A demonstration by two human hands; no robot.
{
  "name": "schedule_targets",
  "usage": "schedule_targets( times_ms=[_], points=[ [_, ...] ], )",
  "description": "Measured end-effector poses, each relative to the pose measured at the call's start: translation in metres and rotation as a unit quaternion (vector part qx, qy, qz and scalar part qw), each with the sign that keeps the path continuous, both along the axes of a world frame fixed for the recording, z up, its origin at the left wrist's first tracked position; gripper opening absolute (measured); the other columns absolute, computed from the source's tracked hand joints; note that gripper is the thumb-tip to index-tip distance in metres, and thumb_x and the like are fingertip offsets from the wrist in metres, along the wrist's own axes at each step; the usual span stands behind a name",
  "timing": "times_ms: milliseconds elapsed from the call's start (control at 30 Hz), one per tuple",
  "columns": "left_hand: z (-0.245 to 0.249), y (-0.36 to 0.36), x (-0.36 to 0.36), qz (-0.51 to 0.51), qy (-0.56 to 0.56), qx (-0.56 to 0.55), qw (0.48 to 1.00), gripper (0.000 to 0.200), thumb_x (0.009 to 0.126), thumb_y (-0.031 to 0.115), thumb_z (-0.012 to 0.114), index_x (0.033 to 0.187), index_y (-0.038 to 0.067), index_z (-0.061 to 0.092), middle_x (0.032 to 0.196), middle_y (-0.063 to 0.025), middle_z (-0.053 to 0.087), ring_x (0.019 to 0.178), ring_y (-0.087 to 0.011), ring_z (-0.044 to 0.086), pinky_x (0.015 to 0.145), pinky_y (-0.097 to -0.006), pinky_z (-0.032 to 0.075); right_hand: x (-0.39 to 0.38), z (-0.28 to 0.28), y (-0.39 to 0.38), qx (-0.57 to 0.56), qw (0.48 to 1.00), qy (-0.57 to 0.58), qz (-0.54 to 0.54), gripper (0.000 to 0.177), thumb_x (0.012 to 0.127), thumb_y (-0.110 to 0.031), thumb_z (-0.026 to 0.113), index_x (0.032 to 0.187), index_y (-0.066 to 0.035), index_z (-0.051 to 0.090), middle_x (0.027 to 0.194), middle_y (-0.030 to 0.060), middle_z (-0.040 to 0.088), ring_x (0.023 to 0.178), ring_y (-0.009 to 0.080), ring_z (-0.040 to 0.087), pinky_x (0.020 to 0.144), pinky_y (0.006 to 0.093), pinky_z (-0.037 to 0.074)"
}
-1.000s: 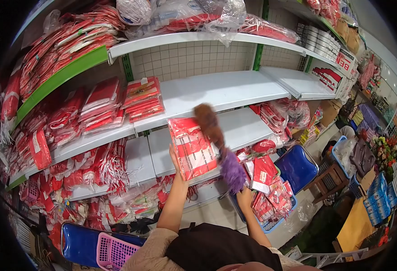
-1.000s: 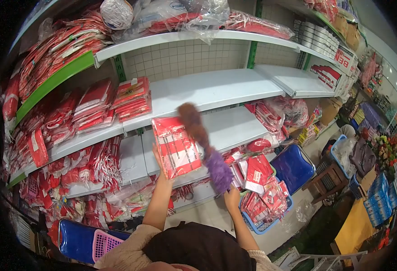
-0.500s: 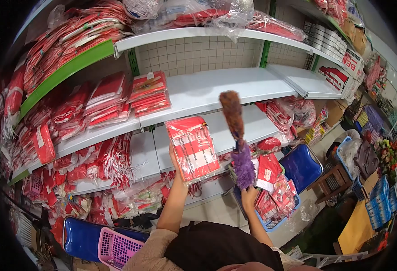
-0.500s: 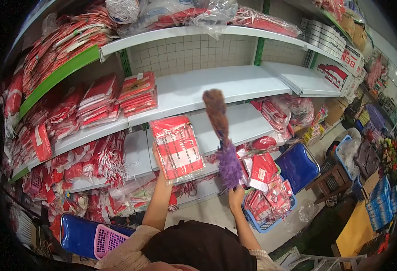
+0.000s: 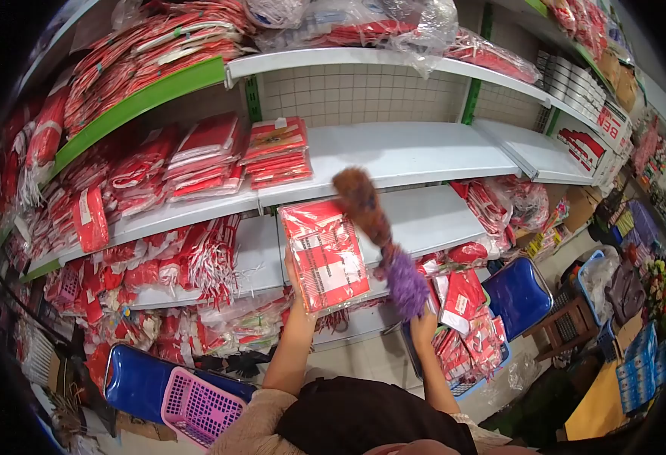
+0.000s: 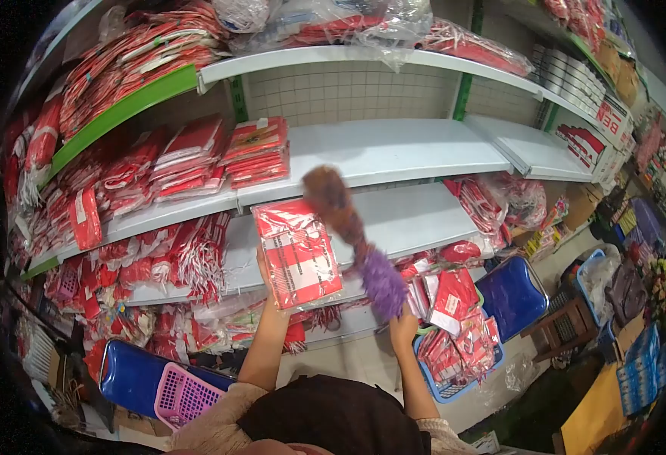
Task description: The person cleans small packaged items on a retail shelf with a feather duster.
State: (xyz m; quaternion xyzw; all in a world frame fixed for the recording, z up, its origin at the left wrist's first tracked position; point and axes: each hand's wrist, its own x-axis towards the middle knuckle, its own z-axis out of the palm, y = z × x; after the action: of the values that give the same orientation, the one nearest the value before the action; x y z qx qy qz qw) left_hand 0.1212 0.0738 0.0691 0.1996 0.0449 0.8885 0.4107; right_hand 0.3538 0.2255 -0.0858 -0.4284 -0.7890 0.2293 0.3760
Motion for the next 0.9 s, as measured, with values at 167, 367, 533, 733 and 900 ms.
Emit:
schedule_targets(
  times_ms=[167, 367, 533, 733, 900],
  points=[
    [0.0, -0.013, -0.008, 0.037, -0.002, 0.0, 0.999, 0.075, 0.083, 0.068, 0.028, 0.128, 0.008, 0.04, 0.116, -0.0116, 0.052, 0.106, -0.0254, 0.052, 0.09, -0.0414, 0.043, -0.047, 0.077, 0.039, 0.015, 0.999, 0.04, 0.019, 0.026, 0.076, -0.011, 0.057, 0.097, 0.002, 0.048, 0.072, 0.0233, 0.059, 0.067, 0.0413, 0.057, 0.06, 0.0453, 0.043],
    [-0.001, -0.029, -0.017, 0.078, -0.004, 0.003, 0.997, 0.076, 0.083, 0.068, 0.028, 0.128, 0.008, 0.039, 0.116, -0.0112, 0.052, 0.106, -0.0251, 0.052, 0.09, -0.0409, 0.043, -0.114, 0.182, 0.06, 0.169, 0.978, -0.11, -0.046, 0.032, 0.07, -0.005, 0.057, 0.1, -0.002, 0.046, 0.089, 0.0189, 0.057, 0.07, 0.0398, 0.06, 0.062, 0.048, 0.047],
    [0.003, -0.039, -0.014, 0.093, -0.005, 0.003, 0.996, 0.076, 0.083, 0.069, 0.027, 0.128, 0.008, 0.039, 0.116, -0.0109, 0.052, 0.106, -0.0248, 0.052, 0.09, -0.0405, 0.043, -0.16, 0.234, 0.084, 0.157, 0.969, -0.191, -0.017, 0.032, 0.069, -0.005, 0.058, 0.099, -0.001, 0.047, 0.086, 0.0186, 0.058, 0.075, 0.0374, 0.062, 0.063, 0.0442, 0.05],
    [0.004, -0.044, -0.012, 0.094, 0.0, 0.002, 0.996, 0.077, 0.083, 0.069, 0.026, 0.128, 0.008, 0.039, 0.116, -0.0105, 0.052, 0.106, -0.0245, 0.051, 0.09, -0.04, 0.042, -0.201, 0.238, 0.095, 0.172, 0.976, -0.124, -0.05, 0.026, 0.07, -0.005, 0.058, 0.094, 0.0, 0.05, 0.092, 0.0196, 0.057, 0.077, 0.0368, 0.061, 0.064, 0.0452, 0.049],
    [0.005, -0.033, -0.022, 0.072, 0.018, 0.009, 0.997, 0.078, 0.083, 0.07, 0.026, 0.129, 0.008, 0.039, 0.116, -0.0102, 0.052, 0.107, -0.0242, 0.051, 0.09, -0.0396, 0.042, -0.191, 0.249, 0.022, 0.407, 0.896, 0.164, 0.066, 0.015, 0.077, -0.007, 0.058, 0.091, -0.002, 0.053, 0.085, 0.0128, 0.055, 0.059, 0.027, 0.054, 0.055, 0.036, 0.044]
  ],
)
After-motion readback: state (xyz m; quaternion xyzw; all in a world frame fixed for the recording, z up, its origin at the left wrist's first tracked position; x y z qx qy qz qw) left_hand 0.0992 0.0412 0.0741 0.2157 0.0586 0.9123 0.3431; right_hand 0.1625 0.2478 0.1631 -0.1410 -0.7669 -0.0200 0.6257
